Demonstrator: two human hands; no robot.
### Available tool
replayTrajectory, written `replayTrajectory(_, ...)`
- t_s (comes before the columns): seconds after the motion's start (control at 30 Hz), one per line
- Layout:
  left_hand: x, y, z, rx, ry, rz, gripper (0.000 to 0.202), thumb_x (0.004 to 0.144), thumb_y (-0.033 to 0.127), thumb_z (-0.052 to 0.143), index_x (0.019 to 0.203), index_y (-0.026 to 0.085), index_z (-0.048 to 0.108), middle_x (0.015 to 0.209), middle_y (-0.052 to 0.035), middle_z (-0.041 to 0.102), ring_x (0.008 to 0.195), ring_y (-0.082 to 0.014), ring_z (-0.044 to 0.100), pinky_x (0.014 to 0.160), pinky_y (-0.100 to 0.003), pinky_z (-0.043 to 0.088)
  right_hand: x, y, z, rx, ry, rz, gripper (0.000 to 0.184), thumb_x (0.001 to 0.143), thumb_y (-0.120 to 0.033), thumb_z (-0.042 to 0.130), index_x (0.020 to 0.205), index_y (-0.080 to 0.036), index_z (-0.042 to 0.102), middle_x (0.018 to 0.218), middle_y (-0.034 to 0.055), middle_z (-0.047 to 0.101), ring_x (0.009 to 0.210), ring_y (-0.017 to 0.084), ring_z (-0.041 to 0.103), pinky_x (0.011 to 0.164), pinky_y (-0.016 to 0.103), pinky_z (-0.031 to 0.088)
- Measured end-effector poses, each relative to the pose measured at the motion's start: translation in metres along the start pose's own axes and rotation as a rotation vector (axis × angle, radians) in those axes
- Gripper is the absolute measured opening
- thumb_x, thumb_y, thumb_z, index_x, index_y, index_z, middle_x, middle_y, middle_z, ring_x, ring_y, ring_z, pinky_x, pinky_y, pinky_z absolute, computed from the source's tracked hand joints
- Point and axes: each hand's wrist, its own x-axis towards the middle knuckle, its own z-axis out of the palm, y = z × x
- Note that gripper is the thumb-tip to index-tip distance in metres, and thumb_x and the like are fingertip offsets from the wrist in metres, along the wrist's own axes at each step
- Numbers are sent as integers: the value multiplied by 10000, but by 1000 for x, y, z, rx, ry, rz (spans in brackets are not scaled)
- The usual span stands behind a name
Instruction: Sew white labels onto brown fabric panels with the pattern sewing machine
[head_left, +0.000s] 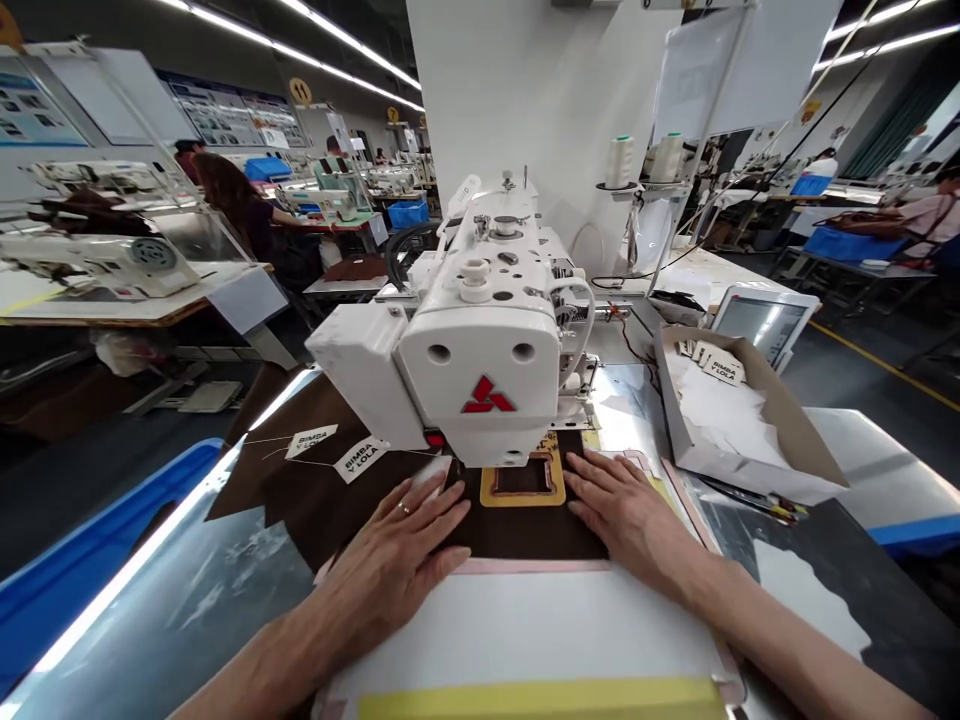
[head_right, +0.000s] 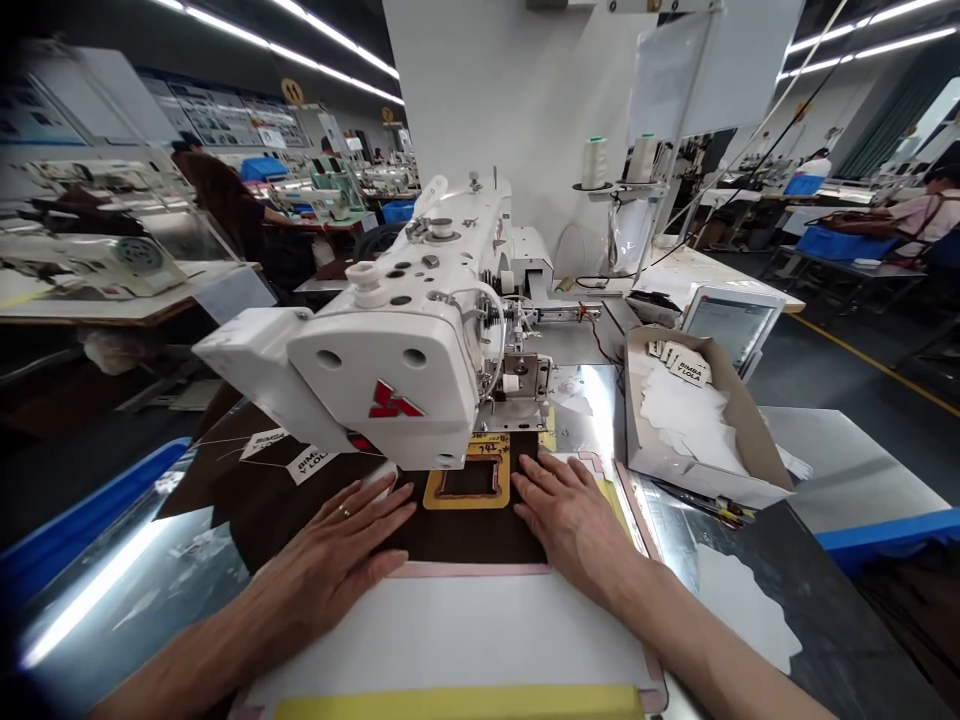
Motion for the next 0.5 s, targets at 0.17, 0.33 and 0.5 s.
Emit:
replayTrajectory(0.17,-8,3,-3,39,35,13,501,1118,432,502,1563,202,483,1683,-49,348,1561,-268,323,1301,-445,272,-11,0,-15,44,72,-20,420,1102,-265,447,1467,-139,614,1576,100,520,1415,298,543,1133,490,526)
replayTrajectory(0.33,-32,18,-14,119,58,80,537,1096,494,526,1554,215,496,1666,-13,388,1558,-246,331,1329,-398,147,-50,-23,-10,-71,65,-152,355,1087,-257,487,1384,-213,677,1520,25,584,1370,305,587,1094,532,555)
replayTrajectory(0.5,-39,24,-20,213,87,58,613,1078,593,509,1557,211,493,1655,-15,408,1577,-235,280,1330,-371,88,-58,-28,-5,-188,109,-226,354,1075,-257,506,1381,-190,671,1511,51,588,1332,316,621,1021,547,593)
